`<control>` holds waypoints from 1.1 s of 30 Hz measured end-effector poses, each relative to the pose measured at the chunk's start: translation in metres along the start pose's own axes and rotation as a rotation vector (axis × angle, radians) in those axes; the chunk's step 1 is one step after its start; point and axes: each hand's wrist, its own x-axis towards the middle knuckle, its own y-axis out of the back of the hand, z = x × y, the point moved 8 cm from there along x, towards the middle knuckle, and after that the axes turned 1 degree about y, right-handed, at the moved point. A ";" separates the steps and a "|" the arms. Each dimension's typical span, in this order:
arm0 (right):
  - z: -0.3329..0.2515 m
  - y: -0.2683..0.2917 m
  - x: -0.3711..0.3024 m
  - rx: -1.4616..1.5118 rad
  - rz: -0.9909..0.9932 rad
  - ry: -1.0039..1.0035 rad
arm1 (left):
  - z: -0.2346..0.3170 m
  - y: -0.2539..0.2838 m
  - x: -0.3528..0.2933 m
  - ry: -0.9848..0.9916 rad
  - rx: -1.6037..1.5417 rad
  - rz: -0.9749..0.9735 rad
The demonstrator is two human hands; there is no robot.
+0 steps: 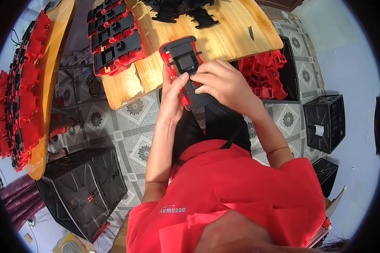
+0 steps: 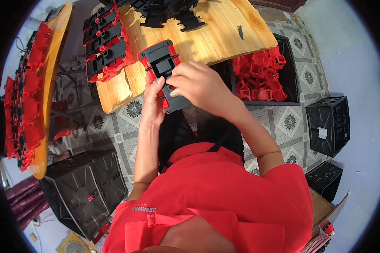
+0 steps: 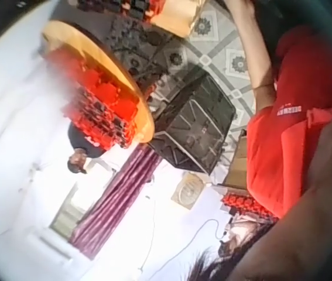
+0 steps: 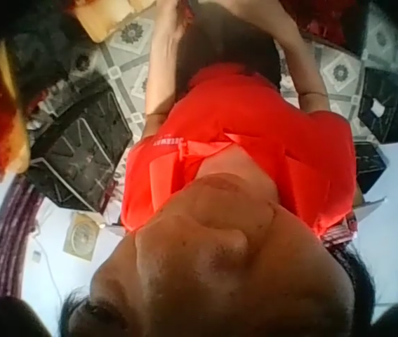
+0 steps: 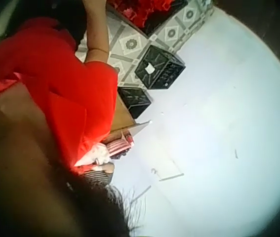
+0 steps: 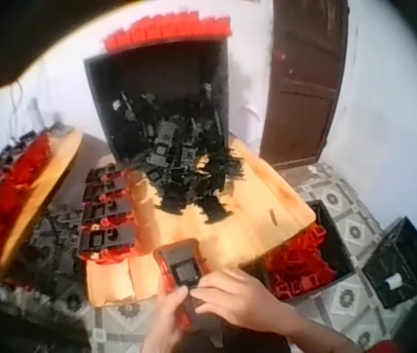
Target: The person assembles plastic casings by snapping black plastic inserts into red frames by hand and resting them on a wooden board. The person gathers the assembled casings and arranges them in rows on another table.
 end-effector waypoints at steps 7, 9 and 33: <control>0.081 -0.030 -0.002 0.799 0.192 -0.663 | -0.004 -0.014 -0.006 0.033 0.010 -0.097; 0.075 -0.041 0.002 0.937 0.115 -0.652 | 0.001 -0.014 -0.005 -0.036 0.030 -0.086; 0.000 -0.131 0.001 1.237 -0.145 -0.528 | 0.065 0.079 -0.059 -0.605 -0.139 0.536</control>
